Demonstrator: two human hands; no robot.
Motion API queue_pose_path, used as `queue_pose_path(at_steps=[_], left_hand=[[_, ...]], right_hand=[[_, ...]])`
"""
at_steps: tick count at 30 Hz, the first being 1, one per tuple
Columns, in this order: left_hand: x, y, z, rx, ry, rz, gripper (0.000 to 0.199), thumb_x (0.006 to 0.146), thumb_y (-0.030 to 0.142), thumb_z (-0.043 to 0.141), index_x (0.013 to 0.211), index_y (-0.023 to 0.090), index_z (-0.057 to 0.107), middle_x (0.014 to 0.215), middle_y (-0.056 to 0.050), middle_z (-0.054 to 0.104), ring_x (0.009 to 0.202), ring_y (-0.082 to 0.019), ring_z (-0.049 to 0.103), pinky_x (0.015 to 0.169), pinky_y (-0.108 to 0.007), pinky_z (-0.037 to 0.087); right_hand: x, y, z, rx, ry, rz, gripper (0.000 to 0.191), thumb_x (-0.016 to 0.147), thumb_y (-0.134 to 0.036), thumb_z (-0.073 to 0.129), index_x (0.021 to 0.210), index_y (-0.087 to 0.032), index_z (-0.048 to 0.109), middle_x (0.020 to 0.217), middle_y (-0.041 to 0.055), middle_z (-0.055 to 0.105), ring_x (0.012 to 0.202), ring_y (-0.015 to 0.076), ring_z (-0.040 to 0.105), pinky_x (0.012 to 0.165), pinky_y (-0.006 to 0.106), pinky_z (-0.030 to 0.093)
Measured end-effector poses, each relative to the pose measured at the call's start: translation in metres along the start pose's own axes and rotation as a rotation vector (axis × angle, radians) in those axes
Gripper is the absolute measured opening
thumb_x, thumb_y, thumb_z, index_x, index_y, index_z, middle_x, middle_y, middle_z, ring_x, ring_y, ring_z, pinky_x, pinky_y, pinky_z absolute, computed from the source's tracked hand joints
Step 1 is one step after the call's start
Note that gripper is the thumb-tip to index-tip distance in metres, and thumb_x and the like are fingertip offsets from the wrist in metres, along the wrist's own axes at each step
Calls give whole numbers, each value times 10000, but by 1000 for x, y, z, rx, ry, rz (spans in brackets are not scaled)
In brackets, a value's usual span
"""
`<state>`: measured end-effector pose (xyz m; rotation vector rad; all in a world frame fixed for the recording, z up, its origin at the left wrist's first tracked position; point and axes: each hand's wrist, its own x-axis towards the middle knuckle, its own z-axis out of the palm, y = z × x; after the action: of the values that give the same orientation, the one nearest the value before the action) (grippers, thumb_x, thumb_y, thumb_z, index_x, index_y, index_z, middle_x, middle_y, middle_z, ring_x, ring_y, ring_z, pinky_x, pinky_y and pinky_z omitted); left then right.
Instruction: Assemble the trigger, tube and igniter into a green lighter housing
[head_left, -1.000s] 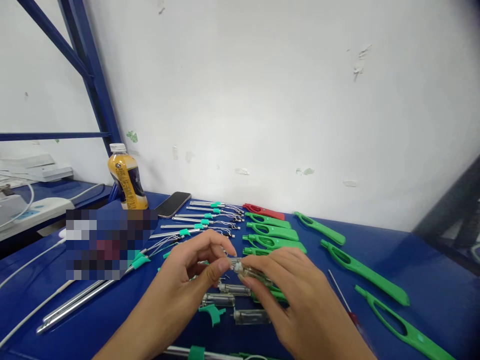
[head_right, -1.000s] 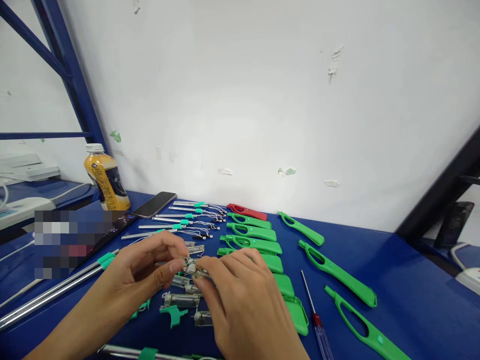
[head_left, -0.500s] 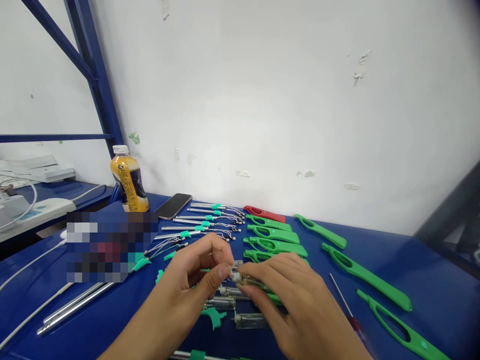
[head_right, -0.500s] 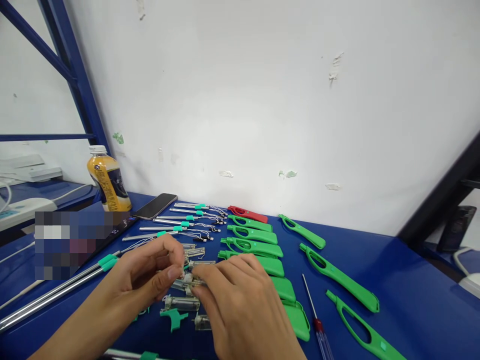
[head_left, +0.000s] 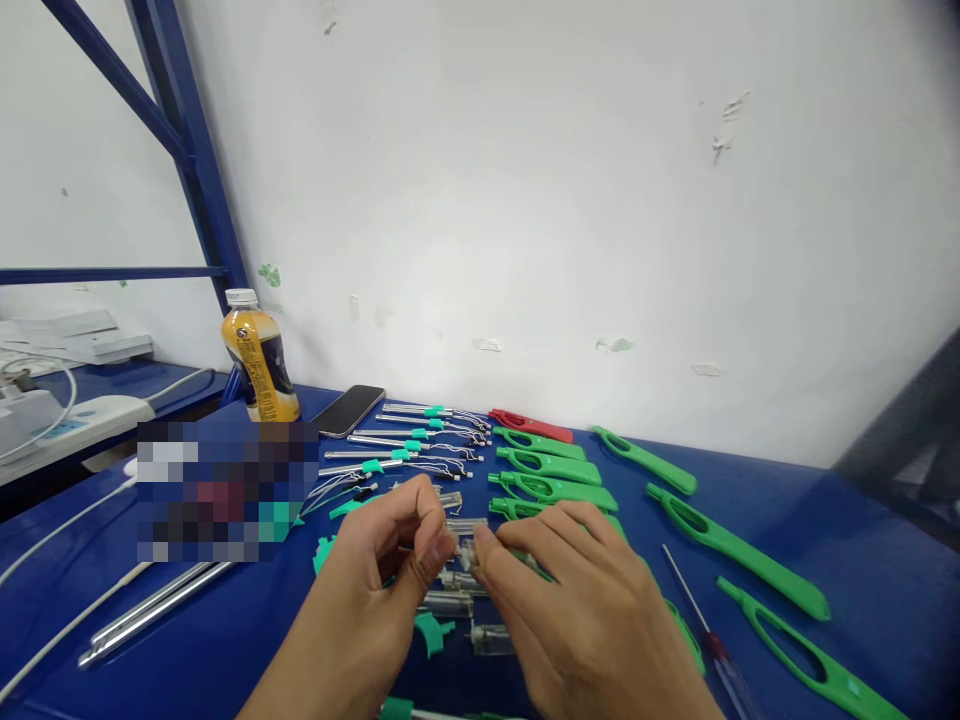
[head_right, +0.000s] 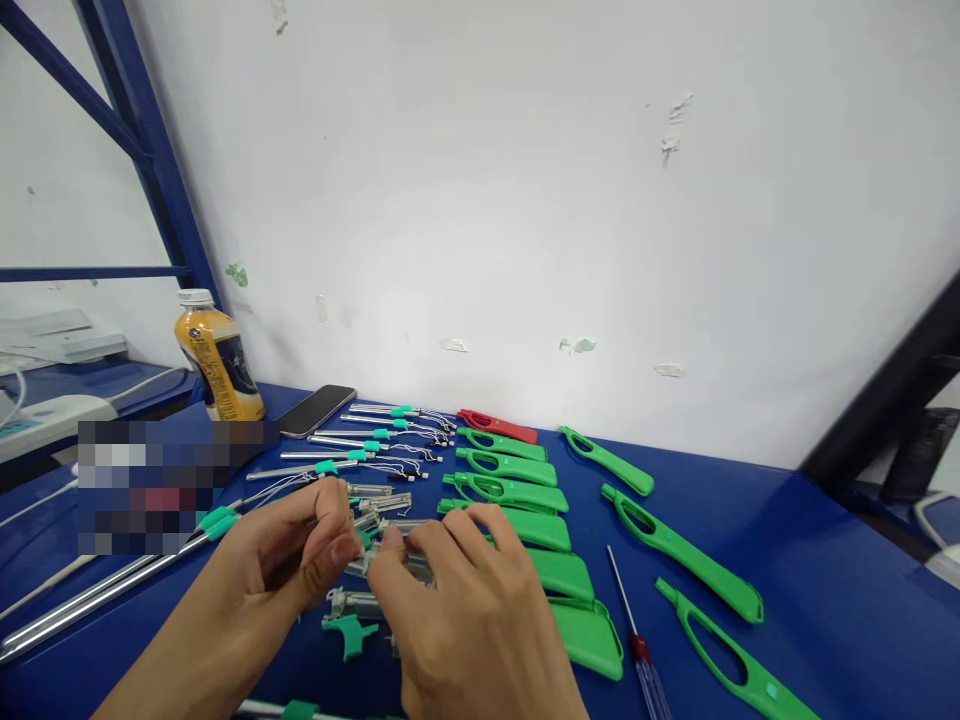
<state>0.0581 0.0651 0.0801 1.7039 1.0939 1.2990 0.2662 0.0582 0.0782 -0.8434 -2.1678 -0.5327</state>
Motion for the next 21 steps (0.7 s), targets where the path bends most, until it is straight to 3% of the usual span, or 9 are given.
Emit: queue_pose_path(at_steps=[3, 7, 11, 15, 19, 21], left_hand=[[-1, 3, 0, 23, 2, 2, 648, 1080, 722, 647, 716, 261, 374, 690, 50, 361, 625, -147, 319, 534, -259, 317], [-1, 1, -1, 14, -12, 20, 552, 1080, 497, 650, 693, 259, 336, 690, 50, 365, 623, -143, 315, 549, -267, 323], [0, -6, -1, -25, -44, 32, 432, 969, 292, 611, 662, 248, 309, 676, 51, 389, 637, -143, 310, 630, -286, 389], [2, -10, 0, -64, -79, 45, 441, 859, 266, 614, 610, 234, 250, 576, 71, 319, 619, -133, 261, 794, -349, 490], [5, -6, -2, -108, -106, 28, 482, 878, 306, 652, 603, 240, 262, 602, 63, 378, 542, -101, 286, 539, -269, 334], [6, 0, -5, -122, -151, 3, 448, 924, 357, 685, 624, 245, 372, 614, 66, 430, 493, -88, 345, 466, -244, 281]], right_hand=[[1, -1, -1, -6, 9, -7, 324, 1026, -38, 613, 1249, -229, 749, 974, 5, 813, 853, 194, 693, 868, 373, 520], [3, -2, -1, -17, 14, -13, 323, 1031, -32, 584, 1224, -226, 755, 951, -1, 806, 834, 196, 684, 847, 364, 510], [3, -2, 4, -22, 28, -30, 375, 1009, 8, 524, 1192, -222, 756, 939, 2, 802, 838, 201, 686, 876, 358, 499], [2, -3, 12, -2, 161, -16, 389, 965, 12, 473, 1098, -221, 755, 859, 12, 778, 766, 210, 636, 840, 374, 475], [4, -2, 6, -23, 79, -49, 370, 975, 6, 508, 1142, -203, 764, 895, 5, 800, 788, 203, 667, 846, 357, 493], [6, -2, -2, 5, 26, -26, 330, 1006, 2, 533, 1126, -211, 754, 904, -4, 801, 785, 194, 672, 827, 349, 497]])
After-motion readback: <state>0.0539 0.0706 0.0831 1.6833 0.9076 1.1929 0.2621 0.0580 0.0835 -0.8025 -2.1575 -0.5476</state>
